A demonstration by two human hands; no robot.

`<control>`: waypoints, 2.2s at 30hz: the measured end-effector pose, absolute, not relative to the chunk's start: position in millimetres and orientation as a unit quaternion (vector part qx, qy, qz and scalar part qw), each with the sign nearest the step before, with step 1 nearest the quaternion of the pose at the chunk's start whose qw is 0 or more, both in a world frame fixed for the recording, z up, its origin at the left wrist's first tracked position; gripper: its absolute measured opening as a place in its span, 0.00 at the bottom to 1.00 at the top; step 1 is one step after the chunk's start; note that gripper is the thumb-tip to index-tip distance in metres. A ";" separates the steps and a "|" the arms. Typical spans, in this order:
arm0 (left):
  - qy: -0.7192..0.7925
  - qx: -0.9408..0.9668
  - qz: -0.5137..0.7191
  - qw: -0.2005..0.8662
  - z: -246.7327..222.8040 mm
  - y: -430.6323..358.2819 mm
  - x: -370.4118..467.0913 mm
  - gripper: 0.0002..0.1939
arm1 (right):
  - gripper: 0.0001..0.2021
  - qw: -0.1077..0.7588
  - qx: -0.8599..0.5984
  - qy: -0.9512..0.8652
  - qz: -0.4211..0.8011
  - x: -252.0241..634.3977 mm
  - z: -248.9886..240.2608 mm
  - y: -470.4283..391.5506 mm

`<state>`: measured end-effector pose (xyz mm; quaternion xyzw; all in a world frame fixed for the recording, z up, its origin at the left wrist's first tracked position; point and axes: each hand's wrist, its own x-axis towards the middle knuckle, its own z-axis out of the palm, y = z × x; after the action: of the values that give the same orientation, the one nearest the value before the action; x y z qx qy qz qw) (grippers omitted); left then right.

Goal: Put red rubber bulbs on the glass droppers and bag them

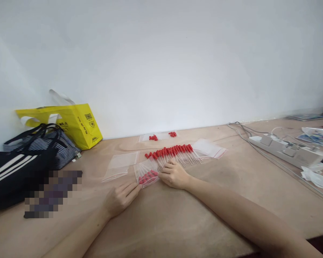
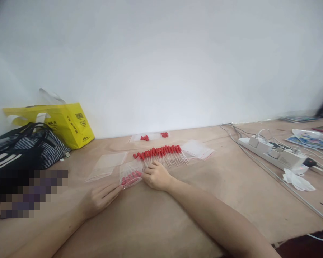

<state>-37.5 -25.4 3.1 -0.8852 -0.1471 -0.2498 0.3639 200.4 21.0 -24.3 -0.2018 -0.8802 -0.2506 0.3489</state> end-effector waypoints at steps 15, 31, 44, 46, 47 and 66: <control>-0.157 -0.871 -0.274 0.376 4.6 -21.8 -42.3 0.10 | 0.11 0.365 -0.183 -0.876 -0.256 194.6 -21.9 20.8; -0.169 -0.875 -0.304 0.336 11.0 -22.9 -15.2 0.11 | 0.12 0.363 -0.156 -0.885 -0.246 174.9 -22.8 18.1; -0.157 -0.883 -0.276 0.346 10.0 -20.8 -14.3 0.10 | 0.11 0.396 -0.151 -0.871 -0.247 164.5 -19.6 13.0; -0.150 -0.876 -0.272 0.368 9.4 -21.3 -19.3 0.10 | 0.11 0.389 -0.158 -0.875 -0.242 166.4 -19.6 13.6; -0.146 -0.871 -0.273 0.381 9.2 -21.8 -22.9 0.09 | 0.10 0.385 -0.164 -0.876 -0.239 167.4 -19.8 14.1; -0.196 -0.861 -0.249 0.397 -2.8 -13.5 -64.9 0.15 | 0.08 0.372 -0.236 -0.873 -0.210 181.1 -23.0 17.2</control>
<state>-64.9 -13.5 -2.8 -0.8614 -0.1964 -0.2491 0.3966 181.1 17.2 -23.0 -0.2360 -0.8728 -0.2104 0.3718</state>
